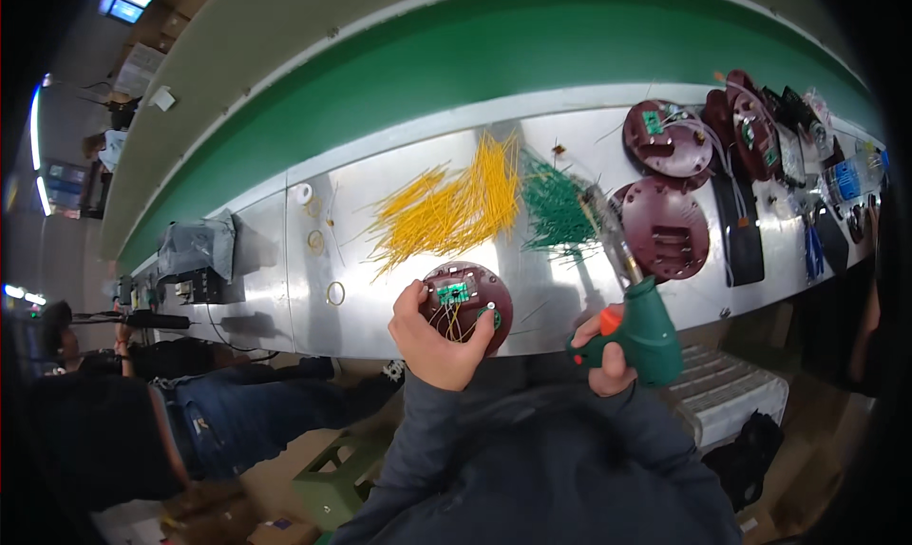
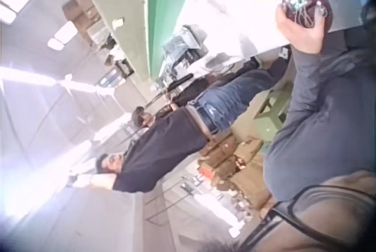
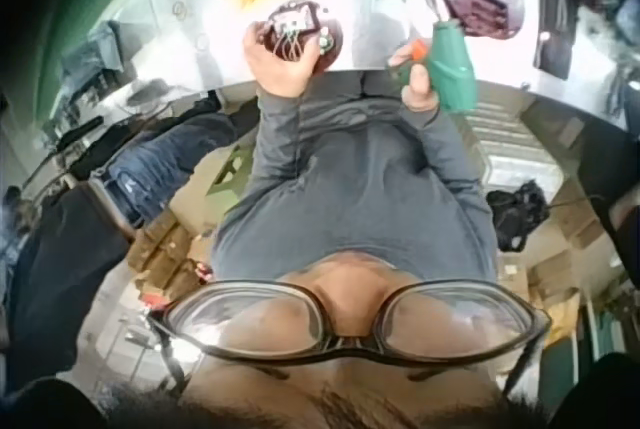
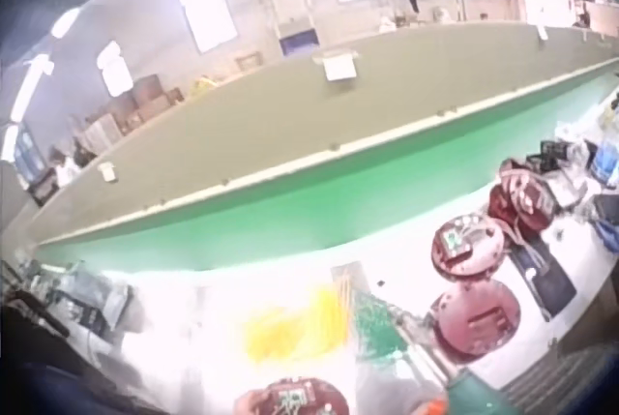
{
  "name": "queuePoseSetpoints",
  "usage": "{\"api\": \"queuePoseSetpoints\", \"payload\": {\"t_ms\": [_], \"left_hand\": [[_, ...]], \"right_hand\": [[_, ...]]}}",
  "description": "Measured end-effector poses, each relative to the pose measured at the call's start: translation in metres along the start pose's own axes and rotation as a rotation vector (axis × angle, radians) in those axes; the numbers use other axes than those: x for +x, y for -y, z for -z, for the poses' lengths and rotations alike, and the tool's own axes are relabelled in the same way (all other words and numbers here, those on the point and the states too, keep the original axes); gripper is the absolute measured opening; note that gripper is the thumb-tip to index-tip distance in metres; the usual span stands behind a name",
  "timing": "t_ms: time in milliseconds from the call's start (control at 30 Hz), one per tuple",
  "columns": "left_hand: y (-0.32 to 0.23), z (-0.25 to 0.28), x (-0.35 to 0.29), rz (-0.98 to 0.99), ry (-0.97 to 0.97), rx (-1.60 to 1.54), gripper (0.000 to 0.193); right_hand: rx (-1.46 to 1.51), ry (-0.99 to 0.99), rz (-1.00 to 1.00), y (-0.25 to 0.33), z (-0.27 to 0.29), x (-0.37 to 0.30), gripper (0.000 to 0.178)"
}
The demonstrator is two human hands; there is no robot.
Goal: The person solders wires to the circuit board of a plastic base using a soldering iron, places the assembled base onto the conveyor line, and solders wires onto another base.
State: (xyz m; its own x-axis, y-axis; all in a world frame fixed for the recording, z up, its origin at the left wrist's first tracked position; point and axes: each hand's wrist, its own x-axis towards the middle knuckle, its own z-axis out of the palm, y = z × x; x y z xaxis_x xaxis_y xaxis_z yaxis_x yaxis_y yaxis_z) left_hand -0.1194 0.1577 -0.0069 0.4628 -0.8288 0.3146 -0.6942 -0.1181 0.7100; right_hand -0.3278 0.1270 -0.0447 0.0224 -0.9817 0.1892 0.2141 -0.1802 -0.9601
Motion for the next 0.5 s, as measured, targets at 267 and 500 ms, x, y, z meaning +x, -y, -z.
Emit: {"api": "queuePoseSetpoints", "payload": {"t_ms": [267, 500], "left_hand": [[-0.044, -0.003, 0.027, -0.045, 0.018, 0.205, 0.077], [-0.068, 0.014, 0.177, -0.303, 0.065, 0.465, 0.081]], "right_hand": [[0.211, -0.252, 0.089, 0.016, 0.022, 0.006, 0.058], [0.161, -0.489, 0.18, 0.035, 0.078, 0.005, 0.059]]}}
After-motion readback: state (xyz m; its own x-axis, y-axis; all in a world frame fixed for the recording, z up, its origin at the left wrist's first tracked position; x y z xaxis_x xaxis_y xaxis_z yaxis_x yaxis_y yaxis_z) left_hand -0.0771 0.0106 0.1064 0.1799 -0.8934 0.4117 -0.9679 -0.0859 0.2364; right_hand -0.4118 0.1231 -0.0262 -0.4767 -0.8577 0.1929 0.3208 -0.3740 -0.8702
